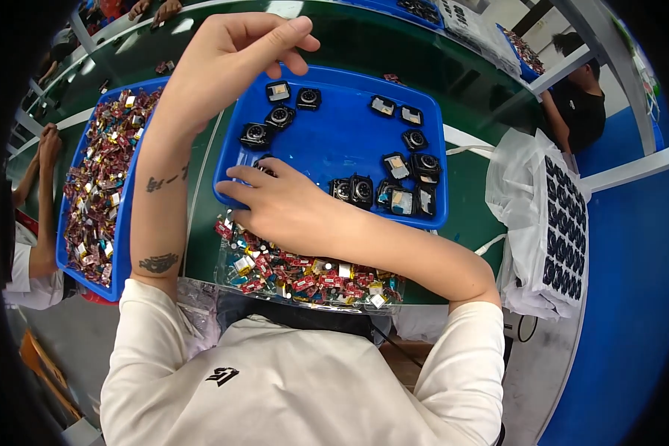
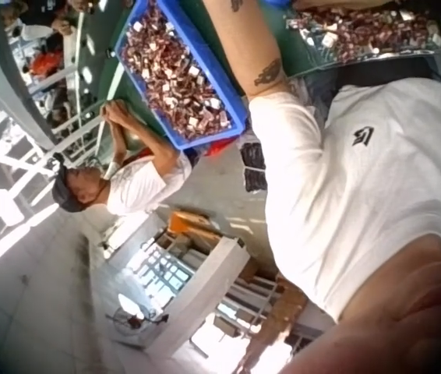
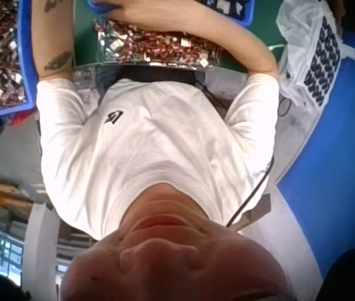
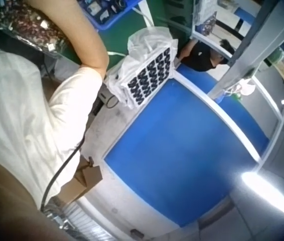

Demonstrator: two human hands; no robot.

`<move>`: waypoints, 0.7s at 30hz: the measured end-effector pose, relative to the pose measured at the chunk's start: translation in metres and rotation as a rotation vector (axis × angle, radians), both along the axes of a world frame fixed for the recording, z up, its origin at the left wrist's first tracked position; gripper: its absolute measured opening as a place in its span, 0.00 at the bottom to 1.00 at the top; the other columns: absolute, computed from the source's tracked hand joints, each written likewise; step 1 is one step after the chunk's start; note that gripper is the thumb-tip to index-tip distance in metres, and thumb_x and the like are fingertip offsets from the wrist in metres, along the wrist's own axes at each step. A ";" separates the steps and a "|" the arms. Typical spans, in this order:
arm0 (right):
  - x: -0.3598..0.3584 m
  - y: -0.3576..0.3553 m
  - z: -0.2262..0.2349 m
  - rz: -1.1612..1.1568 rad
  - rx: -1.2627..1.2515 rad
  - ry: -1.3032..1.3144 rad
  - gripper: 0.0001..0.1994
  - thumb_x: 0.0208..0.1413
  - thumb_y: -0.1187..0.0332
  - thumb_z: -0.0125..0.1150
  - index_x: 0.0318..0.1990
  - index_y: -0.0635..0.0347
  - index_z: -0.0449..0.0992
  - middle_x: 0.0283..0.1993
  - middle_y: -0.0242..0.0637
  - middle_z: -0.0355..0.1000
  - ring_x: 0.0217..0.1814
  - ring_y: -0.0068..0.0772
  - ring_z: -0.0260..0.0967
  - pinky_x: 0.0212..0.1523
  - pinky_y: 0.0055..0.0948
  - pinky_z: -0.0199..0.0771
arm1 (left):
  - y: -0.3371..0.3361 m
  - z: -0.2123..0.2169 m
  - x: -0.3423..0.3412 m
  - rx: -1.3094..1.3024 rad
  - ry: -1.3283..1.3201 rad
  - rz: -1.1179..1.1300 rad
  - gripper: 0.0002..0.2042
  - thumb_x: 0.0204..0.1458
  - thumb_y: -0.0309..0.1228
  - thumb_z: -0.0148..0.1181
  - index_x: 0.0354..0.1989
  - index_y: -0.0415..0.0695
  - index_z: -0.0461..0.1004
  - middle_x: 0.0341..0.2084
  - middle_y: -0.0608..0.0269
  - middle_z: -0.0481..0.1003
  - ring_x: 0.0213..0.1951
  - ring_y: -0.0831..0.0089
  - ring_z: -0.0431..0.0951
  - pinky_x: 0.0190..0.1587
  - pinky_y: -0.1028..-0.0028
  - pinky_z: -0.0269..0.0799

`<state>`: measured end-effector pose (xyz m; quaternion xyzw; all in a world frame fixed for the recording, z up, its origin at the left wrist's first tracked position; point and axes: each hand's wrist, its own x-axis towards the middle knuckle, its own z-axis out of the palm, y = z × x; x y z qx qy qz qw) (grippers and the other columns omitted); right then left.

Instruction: Manually assembling small electronic sensor or camera modules at a factory assembly line workstation.

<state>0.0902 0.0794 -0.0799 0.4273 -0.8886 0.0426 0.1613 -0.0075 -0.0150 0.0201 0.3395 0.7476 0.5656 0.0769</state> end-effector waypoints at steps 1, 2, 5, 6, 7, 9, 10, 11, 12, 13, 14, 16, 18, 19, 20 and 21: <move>-0.003 -0.003 -0.003 0.018 -0.111 -0.068 0.10 0.44 0.63 0.64 0.30 0.58 0.78 0.48 0.36 0.69 0.54 0.35 0.63 0.47 0.34 0.66 | 0.000 0.001 0.001 -0.013 0.019 -0.004 0.17 0.57 0.38 0.56 0.32 0.32 0.79 0.17 0.62 0.76 0.19 0.83 0.70 0.22 0.84 0.63; -0.005 -0.007 -0.006 0.035 -0.222 -0.138 0.10 0.43 0.61 0.65 0.29 0.58 0.78 0.46 0.36 0.69 0.52 0.36 0.63 0.46 0.34 0.66 | 0.001 0.000 0.001 -0.026 0.035 -0.008 0.16 0.57 0.36 0.56 0.32 0.32 0.79 0.17 0.62 0.76 0.18 0.83 0.68 0.20 0.84 0.61; -0.010 -0.029 0.002 -0.055 -0.118 -0.225 0.11 0.40 0.60 0.66 0.25 0.58 0.78 0.38 0.35 0.67 0.46 0.35 0.64 0.42 0.34 0.67 | -0.002 -0.014 -0.009 0.063 0.277 -0.024 0.17 0.55 0.43 0.57 0.34 0.39 0.80 0.23 0.63 0.78 0.27 0.83 0.74 0.29 0.82 0.66; -0.011 -0.035 -0.001 -0.057 -0.117 -0.223 0.11 0.40 0.60 0.66 0.25 0.58 0.78 0.38 0.35 0.67 0.46 0.35 0.64 0.42 0.34 0.67 | -0.002 -0.014 -0.010 0.064 0.279 -0.027 0.17 0.55 0.43 0.57 0.34 0.39 0.80 0.23 0.63 0.78 0.27 0.83 0.74 0.29 0.82 0.66; -0.012 -0.040 -0.007 -0.077 -0.090 -0.205 0.11 0.39 0.60 0.67 0.25 0.58 0.77 0.35 0.34 0.65 0.43 0.36 0.63 0.40 0.34 0.67 | -0.002 -0.014 -0.011 0.047 0.262 -0.041 0.17 0.55 0.43 0.58 0.34 0.40 0.80 0.23 0.63 0.78 0.27 0.83 0.74 0.28 0.83 0.66; -0.014 -0.042 -0.011 -0.107 -0.028 -0.153 0.10 0.39 0.62 0.66 0.24 0.58 0.77 0.30 0.34 0.64 0.40 0.35 0.63 0.37 0.33 0.67 | -0.003 -0.012 -0.011 0.030 0.248 -0.053 0.16 0.54 0.43 0.58 0.34 0.41 0.80 0.22 0.64 0.78 0.27 0.84 0.74 0.27 0.83 0.65; -0.015 -0.040 -0.009 -0.104 -0.027 -0.149 0.10 0.39 0.62 0.66 0.24 0.58 0.77 0.30 0.34 0.64 0.40 0.35 0.63 0.37 0.33 0.67 | -0.004 -0.010 -0.010 0.022 0.256 -0.060 0.15 0.54 0.42 0.58 0.35 0.40 0.80 0.22 0.64 0.78 0.27 0.84 0.74 0.27 0.84 0.65; -0.014 -0.035 -0.004 -0.101 -0.087 -0.204 0.08 0.41 0.64 0.65 0.25 0.59 0.77 0.29 0.35 0.65 0.38 0.35 0.65 0.37 0.33 0.68 | -0.005 -0.007 -0.009 0.016 0.265 -0.066 0.15 0.55 0.40 0.59 0.36 0.39 0.80 0.22 0.65 0.78 0.27 0.84 0.75 0.26 0.84 0.65; -0.013 -0.028 0.003 -0.104 -0.143 -0.257 0.06 0.43 0.67 0.64 0.26 0.60 0.77 0.29 0.37 0.67 0.37 0.35 0.66 0.37 0.34 0.69 | -0.004 -0.008 -0.009 0.021 0.272 -0.069 0.15 0.55 0.40 0.59 0.36 0.39 0.80 0.22 0.65 0.78 0.27 0.84 0.75 0.26 0.84 0.65; -0.012 -0.023 0.009 -0.101 -0.144 -0.251 0.06 0.43 0.67 0.64 0.26 0.60 0.77 0.29 0.37 0.67 0.37 0.35 0.66 0.37 0.34 0.69 | -0.006 -0.010 -0.010 0.073 0.257 -0.106 0.14 0.55 0.38 0.59 0.36 0.38 0.79 0.23 0.64 0.78 0.28 0.84 0.75 0.28 0.84 0.66; -0.012 -0.016 0.018 -0.103 -0.372 -0.456 0.05 0.44 0.69 0.62 0.27 0.61 0.76 0.29 0.39 0.69 0.35 0.36 0.68 0.37 0.33 0.69 | -0.008 -0.010 -0.011 0.125 0.244 -0.143 0.13 0.55 0.35 0.59 0.37 0.37 0.78 0.24 0.64 0.77 0.29 0.83 0.76 0.29 0.84 0.67; -0.010 0.005 0.038 -0.126 -0.690 -0.657 0.05 0.50 0.74 0.56 0.33 0.65 0.74 0.33 0.40 0.73 0.33 0.33 0.71 0.37 0.28 0.70 | -0.011 -0.008 -0.008 0.096 0.232 -0.206 0.11 0.55 0.31 0.58 0.37 0.34 0.77 0.27 0.62 0.77 0.32 0.81 0.76 0.36 0.81 0.72; -0.007 0.027 0.048 -0.103 -0.906 -0.674 0.06 0.54 0.74 0.56 0.37 0.67 0.74 0.35 0.37 0.73 0.36 0.24 0.71 0.37 0.26 0.70 | -0.011 -0.007 -0.006 0.119 0.224 -0.285 0.10 0.54 0.30 0.59 0.35 0.34 0.77 0.27 0.63 0.77 0.32 0.82 0.75 0.36 0.81 0.71; -0.005 0.035 0.051 -0.126 -0.993 -0.652 0.06 0.55 0.72 0.56 0.37 0.67 0.75 0.34 0.37 0.74 0.35 0.24 0.71 0.37 0.25 0.70 | -0.013 -0.002 -0.003 0.078 0.187 -0.314 0.09 0.54 0.29 0.58 0.34 0.34 0.77 0.27 0.63 0.77 0.31 0.83 0.75 0.36 0.81 0.71; -0.003 0.044 0.055 -0.148 -1.080 -0.627 0.07 0.56 0.71 0.56 0.36 0.66 0.75 0.33 0.36 0.74 0.35 0.23 0.71 0.36 0.24 0.70 | -0.015 0.002 -0.001 0.064 0.145 -0.356 0.07 0.53 0.26 0.57 0.33 0.34 0.77 0.28 0.62 0.77 0.31 0.82 0.75 0.35 0.81 0.71; -0.002 0.054 0.058 -0.116 -1.072 -0.589 0.08 0.58 0.69 0.57 0.38 0.67 0.75 0.35 0.35 0.74 0.36 0.21 0.70 0.38 0.22 0.70 | -0.016 0.004 0.000 0.085 0.213 -0.381 0.06 0.52 0.24 0.57 0.32 0.34 0.77 0.29 0.61 0.76 0.31 0.81 0.75 0.35 0.81 0.71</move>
